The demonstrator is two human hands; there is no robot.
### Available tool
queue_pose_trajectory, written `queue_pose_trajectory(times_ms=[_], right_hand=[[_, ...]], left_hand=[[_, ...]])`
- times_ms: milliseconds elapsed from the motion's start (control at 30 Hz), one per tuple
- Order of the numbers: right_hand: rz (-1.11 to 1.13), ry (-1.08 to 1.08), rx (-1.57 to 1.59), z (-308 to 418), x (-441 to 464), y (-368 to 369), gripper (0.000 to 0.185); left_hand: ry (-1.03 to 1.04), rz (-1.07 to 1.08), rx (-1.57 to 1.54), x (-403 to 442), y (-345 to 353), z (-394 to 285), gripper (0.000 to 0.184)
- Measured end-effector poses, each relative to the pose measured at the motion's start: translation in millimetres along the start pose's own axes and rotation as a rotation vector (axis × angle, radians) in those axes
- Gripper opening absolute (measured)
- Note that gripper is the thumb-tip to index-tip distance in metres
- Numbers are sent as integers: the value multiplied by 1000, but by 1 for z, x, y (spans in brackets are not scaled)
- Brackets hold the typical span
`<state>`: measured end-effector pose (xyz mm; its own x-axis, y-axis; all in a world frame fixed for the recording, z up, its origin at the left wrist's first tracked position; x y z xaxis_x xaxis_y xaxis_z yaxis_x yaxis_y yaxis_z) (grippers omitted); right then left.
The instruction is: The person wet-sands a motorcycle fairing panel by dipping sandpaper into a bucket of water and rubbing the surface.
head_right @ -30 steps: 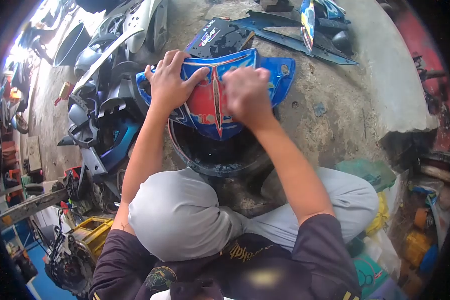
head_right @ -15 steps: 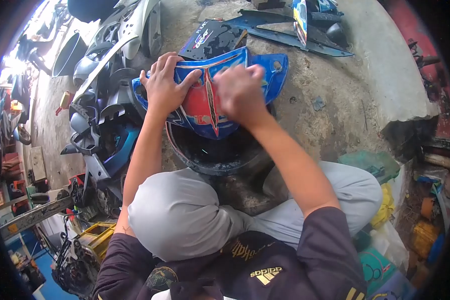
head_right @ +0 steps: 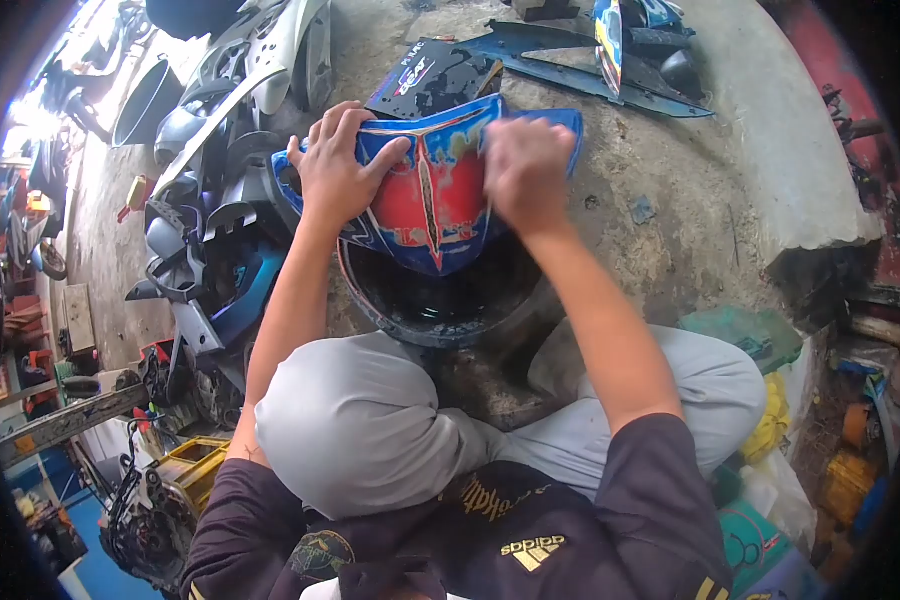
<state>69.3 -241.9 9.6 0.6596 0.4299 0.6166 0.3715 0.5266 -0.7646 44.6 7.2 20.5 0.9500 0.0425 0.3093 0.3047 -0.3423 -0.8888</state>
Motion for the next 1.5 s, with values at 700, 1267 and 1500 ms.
queue_pose_trajectory(times_ms=[700,1267,1500], right_hand=[[-200,409,330,-34,-2,-15,6],[722,-166,39,-36,56,-144,11],[822,-55,130,-37,37,-107,49]], left_hand=[[18,23,-10,4,0,2,77],[135,705,194,32,-38,5,92],[0,768,222,41,-30,0,103]])
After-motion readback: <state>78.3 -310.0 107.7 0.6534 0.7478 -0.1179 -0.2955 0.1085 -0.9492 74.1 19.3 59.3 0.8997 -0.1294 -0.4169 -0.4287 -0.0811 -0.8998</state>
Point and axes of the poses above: each hand's wrist, its own x-axis towards the middle knuckle, its own y-axis out of the palm, z = x × y, the point moved 4 cm from there along x, towards the middle knuckle, and after that the axes turned 7 degrees about z, right-handed, at the moved point
